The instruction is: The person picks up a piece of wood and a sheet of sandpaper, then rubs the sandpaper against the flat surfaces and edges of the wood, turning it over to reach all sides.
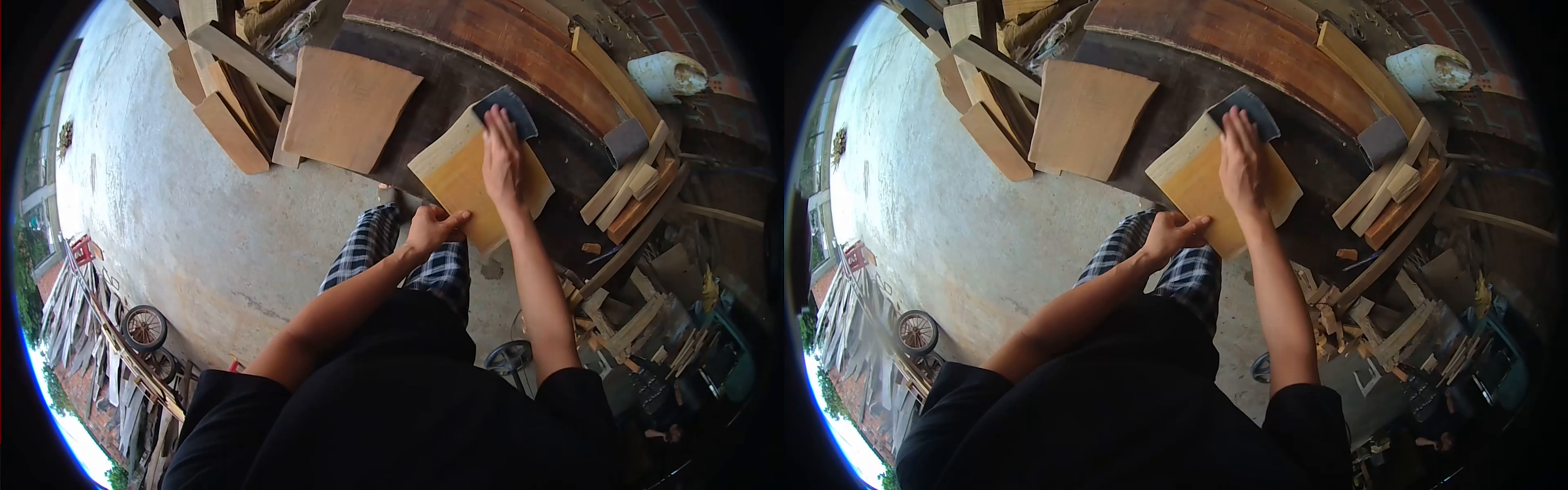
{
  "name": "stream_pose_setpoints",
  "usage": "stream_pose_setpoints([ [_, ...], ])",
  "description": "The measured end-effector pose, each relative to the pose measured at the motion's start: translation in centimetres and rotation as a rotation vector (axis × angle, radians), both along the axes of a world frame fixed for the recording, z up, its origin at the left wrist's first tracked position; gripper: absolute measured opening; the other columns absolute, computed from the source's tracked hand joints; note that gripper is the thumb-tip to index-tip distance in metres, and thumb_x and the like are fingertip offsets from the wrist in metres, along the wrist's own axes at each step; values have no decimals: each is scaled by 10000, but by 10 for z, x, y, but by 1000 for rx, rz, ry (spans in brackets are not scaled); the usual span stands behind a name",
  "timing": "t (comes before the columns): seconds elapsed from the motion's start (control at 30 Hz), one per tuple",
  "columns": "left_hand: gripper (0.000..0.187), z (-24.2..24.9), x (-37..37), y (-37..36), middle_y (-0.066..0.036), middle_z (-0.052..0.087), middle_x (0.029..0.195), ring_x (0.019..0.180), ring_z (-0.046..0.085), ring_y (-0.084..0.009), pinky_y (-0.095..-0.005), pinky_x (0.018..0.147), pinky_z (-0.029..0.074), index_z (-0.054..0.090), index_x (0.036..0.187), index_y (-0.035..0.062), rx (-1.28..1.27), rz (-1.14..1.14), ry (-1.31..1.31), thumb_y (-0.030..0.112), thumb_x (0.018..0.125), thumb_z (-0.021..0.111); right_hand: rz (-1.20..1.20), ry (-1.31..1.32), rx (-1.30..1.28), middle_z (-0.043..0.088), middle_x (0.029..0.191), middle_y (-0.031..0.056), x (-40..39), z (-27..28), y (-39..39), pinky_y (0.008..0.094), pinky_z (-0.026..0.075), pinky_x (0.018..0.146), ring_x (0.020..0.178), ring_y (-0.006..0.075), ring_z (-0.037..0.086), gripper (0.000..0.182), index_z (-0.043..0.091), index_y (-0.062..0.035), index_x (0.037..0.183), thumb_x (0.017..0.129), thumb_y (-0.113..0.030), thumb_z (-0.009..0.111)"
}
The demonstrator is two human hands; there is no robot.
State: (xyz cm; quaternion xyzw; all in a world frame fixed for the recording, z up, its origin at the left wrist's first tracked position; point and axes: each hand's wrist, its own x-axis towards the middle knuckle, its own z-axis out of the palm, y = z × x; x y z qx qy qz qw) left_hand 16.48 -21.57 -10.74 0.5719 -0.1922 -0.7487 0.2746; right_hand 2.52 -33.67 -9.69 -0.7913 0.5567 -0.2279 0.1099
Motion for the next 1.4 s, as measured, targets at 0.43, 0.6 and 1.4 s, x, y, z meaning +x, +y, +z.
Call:
stream_pose_setpoints([
  [0.43, 422, 6, 3, 2, -131, 736, 830, 721, 719, -181, -292, 672, 586, 714, 982, -95, -9, -46, -41, 320, 918, 753, 107, 6, 28, 528, 1433, 212, 19, 11, -13, 423, 408, 1103, 1333, 358, 476, 418, 537, 62, 1359, 998, -147, 553],
  [0.6, 402, -3, 7, 3, -136, 737, 871, 771, 716, -179, -296, 733, 582, 719, 1008, -88, 47, -102, 130, 303, 918, 754, -116, 29, -17, 533, 1434, 184, 21, 8, -14, 439, 394, 1108, 1325, 356, 473, 389, 586, 37, 1327, 1001, -172, 561],
  [1.4, 306, -29, 7, 15, -111, 743, 950, 847, 707, -152, -297, 831, 585, 709, 1039, -75, -126, -82, 184, 220, 959, 701, 68, -33, -31, 595, 1371, 192, 38, -5, 33, 413, 448, 1096, 1297, 327, 555, 337, 624, 46, 1250, 935, -9, 518],
])
